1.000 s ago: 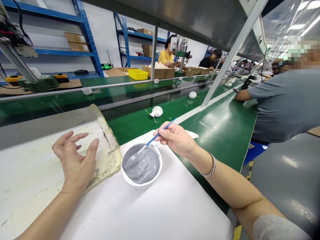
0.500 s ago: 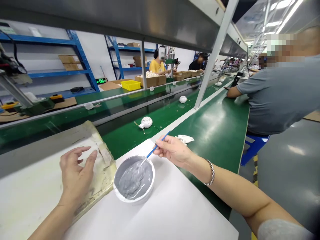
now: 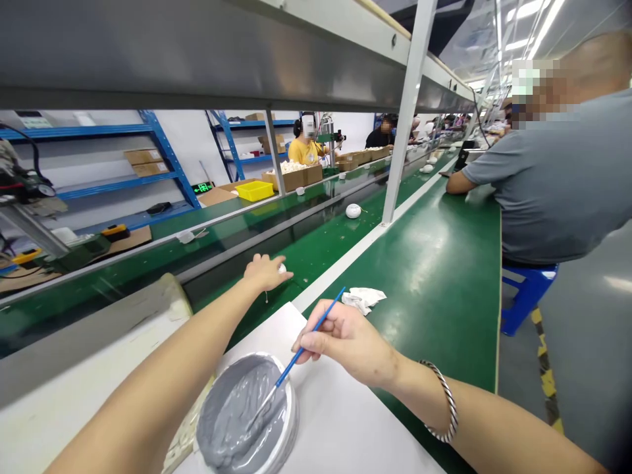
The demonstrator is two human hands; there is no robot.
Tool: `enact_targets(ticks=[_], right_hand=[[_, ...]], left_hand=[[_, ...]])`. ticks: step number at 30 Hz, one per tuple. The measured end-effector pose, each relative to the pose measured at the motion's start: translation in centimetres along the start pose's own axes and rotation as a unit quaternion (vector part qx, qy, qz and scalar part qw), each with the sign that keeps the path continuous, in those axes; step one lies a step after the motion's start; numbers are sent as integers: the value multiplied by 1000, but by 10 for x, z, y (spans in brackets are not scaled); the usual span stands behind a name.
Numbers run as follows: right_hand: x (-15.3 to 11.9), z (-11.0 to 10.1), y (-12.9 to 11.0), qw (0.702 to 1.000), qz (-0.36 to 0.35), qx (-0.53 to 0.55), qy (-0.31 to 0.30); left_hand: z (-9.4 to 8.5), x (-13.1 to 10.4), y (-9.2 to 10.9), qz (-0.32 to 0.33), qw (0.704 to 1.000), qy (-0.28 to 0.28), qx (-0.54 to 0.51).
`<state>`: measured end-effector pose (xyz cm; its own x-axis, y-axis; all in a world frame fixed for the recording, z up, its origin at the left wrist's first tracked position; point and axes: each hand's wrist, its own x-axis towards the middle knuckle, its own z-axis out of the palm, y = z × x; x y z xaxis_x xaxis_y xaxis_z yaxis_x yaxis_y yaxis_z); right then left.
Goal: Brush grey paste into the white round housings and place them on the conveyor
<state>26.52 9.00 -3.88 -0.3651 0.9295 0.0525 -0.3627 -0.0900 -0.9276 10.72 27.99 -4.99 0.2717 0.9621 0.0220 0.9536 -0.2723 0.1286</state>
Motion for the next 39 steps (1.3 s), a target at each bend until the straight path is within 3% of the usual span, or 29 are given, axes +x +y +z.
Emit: enact_targets(ticks=[3,7,11,15,17,20,25,27,29,30,33,35,37,39], right_hand=[[0,0,1,1000,-2,-8,-1],[0,-1,0,1000,-15,-17,11],[-1,-4,-4,999,-33,-23,29],[0,-6,-2,997,-48,-53,42],[1,-6,0,995,-55,-66,43],[3,-3,0,994,-60,-80,47],[8,8,-3,994,-68,-74,47],[10,11,-4,995,-61,-52,57],[12,13,-4,996,-51,-26,67],[14,13,-4,996,-48,-11,69],[18,12,-3,996,-37,32,69],[21,11,-2,996,-26,55,68],[23,12,-2,995,-20,68,70],[24,13,-3,995,-22,69,70]], left_hand=[[7,-5,-17,-16,1000,1,-2],[-11,-40,-57,-12,996,66,-62],[-28,-117,-107,-52,973,176,-137],[-15,-213,-138,-132,953,218,-161],[-6,-250,-142,-166,951,204,-164],[-4,-283,-139,-168,958,142,-182],[-26,-300,-135,-82,971,24,-222],[-34,-302,-134,-74,968,26,-238],[-40,-302,-129,-130,933,72,-329],[-43,-302,-125,-175,890,106,-409],[-57,-296,-104,-283,694,207,-629],[-68,-291,-87,-298,606,270,-687],[-77,-287,-72,-274,573,317,-704],[-83,-286,-61,-227,572,349,-707]])
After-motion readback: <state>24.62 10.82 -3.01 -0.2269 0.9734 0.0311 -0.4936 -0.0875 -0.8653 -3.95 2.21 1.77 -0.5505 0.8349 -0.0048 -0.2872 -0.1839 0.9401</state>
